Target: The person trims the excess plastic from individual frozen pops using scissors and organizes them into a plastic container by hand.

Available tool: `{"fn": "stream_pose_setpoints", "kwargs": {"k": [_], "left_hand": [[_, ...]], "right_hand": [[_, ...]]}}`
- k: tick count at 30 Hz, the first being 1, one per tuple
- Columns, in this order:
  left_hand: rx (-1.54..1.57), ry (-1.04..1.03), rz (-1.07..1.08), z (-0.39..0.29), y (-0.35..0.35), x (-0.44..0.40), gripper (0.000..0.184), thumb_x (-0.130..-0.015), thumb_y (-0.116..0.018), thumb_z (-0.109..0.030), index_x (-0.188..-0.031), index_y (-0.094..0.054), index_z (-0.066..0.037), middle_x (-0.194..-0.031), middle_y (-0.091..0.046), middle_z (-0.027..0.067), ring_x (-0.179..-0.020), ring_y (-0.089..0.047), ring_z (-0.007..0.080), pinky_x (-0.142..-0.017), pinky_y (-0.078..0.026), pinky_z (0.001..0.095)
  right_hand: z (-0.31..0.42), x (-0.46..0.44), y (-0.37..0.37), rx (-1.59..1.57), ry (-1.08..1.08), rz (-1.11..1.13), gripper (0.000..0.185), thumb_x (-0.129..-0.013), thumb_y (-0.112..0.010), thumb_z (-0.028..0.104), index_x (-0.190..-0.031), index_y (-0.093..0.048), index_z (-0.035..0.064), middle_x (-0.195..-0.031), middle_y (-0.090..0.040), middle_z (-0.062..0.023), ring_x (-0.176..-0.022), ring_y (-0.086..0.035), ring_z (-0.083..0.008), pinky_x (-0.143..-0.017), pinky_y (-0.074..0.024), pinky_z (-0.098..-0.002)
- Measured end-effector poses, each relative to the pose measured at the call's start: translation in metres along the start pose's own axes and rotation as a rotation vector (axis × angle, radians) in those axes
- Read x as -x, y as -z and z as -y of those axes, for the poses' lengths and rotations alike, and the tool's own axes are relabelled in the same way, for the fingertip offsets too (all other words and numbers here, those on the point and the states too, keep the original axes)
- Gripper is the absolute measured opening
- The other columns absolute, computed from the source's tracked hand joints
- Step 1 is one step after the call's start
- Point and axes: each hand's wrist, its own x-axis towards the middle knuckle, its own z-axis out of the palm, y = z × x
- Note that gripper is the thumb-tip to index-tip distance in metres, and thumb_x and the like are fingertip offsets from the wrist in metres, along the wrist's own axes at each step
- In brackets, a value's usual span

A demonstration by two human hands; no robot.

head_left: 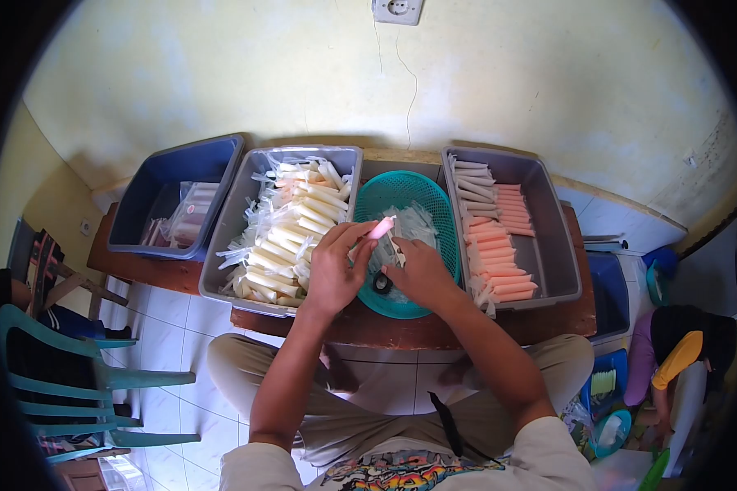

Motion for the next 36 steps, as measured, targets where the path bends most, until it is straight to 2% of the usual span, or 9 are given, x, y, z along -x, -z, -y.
{"fn": "stream_pose_setpoints", "kwargs": {"k": [1,3,6,9,15,18,25,29,36], "left_hand": [[0.002,-0.001,0.002,-0.003,-0.001,-0.001,0.028,-0.094,-0.078,0.001,-0.122,-0.077,-0.002,-0.107,-0.077,0.0172,-0.094,-0.075,0.0361,-0.082,-0.059,0.0433],[0.073,0.060,-0.010,-0.010,-0.002,-0.003,0.028,-0.096,-0.079,0.001,-0.124,-0.077,-0.003,-0.106,-0.078,0.0133,-0.097,-0.077,0.0252,-0.087,-0.060,0.0367],[0.198,0.090,-0.007,-0.016,-0.006,-0.005,0.026,-0.098,-0.078,0.001,-0.124,-0.075,-0.001,-0.109,-0.079,0.0115,-0.100,-0.077,0.0202,-0.090,-0.060,0.0349],[0.346,0.195,0.034,-0.022,-0.011,-0.004,0.027,-0.100,-0.077,0.001,-0.127,-0.072,0.002,-0.114,-0.079,0.0111,-0.105,-0.077,0.0175,-0.093,-0.060,0.0335],[0.522,0.261,0.069,-0.035,-0.026,-0.007,0.025,-0.104,-0.075,0.000,-0.128,-0.069,0.002,-0.115,-0.078,0.0097,-0.110,-0.075,0.0162,-0.098,-0.059,0.0319],[0.670,0.272,0.059,-0.037,-0.036,-0.010,0.026,-0.101,-0.077,0.000,-0.127,-0.072,0.002,-0.111,-0.080,0.0109,-0.104,-0.077,0.0168,-0.094,-0.061,0.0328],[0.593,0.194,0.069,-0.055,-0.048,-0.029,0.027,-0.102,-0.077,0.000,-0.128,-0.072,0.000,-0.114,-0.079,0.0115,-0.105,-0.077,0.0178,-0.095,-0.061,0.0333],[0.583,0.150,0.112,-0.060,-0.062,-0.044,0.031,-0.104,-0.071,0.005,-0.135,-0.070,0.002,-0.123,-0.075,0.0101,-0.114,-0.072,0.0163,-0.103,-0.058,0.0322],[0.487,0.072,0.175,-0.071,-0.112,-0.057,0.023,-0.103,-0.074,0.003,-0.126,-0.075,0.002,-0.119,-0.077,0.0103,-0.108,-0.075,0.0159,-0.097,-0.061,0.0304]], "right_hand": [[0.007,0.000,0.011,0.001,-0.002,-0.001,0.059,-0.094,-0.082,0.028,-0.138,-0.062,-0.0046,-0.122,-0.069,-0.0289,-0.110,-0.075,-0.0407,-0.094,-0.0609,-0.0507],[0.022,0.002,0.036,-0.368,-0.030,-0.012,0.053,-0.094,-0.083,0.022,-0.136,-0.064,-0.0038,-0.118,-0.074,-0.0259,-0.101,-0.078,-0.0354,-0.092,-0.0614,-0.0480],[0.033,0.010,0.057,-0.384,0.040,-0.053,0.050,-0.095,-0.083,0.016,-0.141,-0.066,0.0011,-0.123,-0.076,-0.0213,-0.104,-0.081,-0.0267,-0.079,-0.0648,-0.0367],[0.038,0.014,0.066,-0.380,0.083,-0.116,0.044,-0.095,-0.083,0.016,-0.135,-0.069,0.0014,-0.119,-0.079,-0.0175,-0.099,-0.081,-0.0252,-0.080,-0.0648,-0.0361],[0.031,0.016,0.081,-0.437,0.110,-0.226,0.024,-0.098,-0.081,0.016,-0.113,-0.073,0.0004,-0.101,-0.080,-0.0142,-0.092,-0.080,-0.0281,-0.076,-0.0643,-0.0398],[0.026,0.018,0.092,-0.338,0.186,-0.251,0.021,-0.098,-0.080,0.017,-0.112,-0.074,0.0021,-0.100,-0.079,-0.0131,-0.089,-0.080,-0.0265,-0.073,-0.0626,-0.0379],[-0.001,0.030,0.122,-0.297,0.166,-0.251,0.020,-0.099,-0.079,0.017,-0.112,-0.075,0.0023,-0.098,-0.078,-0.0134,-0.088,-0.079,-0.0265,-0.074,-0.0616,-0.0367],[-0.019,0.039,0.143,-0.253,0.177,-0.268,0.021,-0.099,-0.079,0.018,-0.112,-0.075,0.0018,-0.100,-0.078,-0.0140,-0.089,-0.078,-0.0274,-0.077,-0.0615,-0.0383],[-0.065,0.053,0.174,-0.086,0.151,-0.306,0.021,-0.097,-0.079,0.017,-0.111,-0.075,0.0021,-0.100,-0.076,-0.0150,-0.090,-0.077,-0.0297,-0.081,-0.0613,-0.0408]]}}
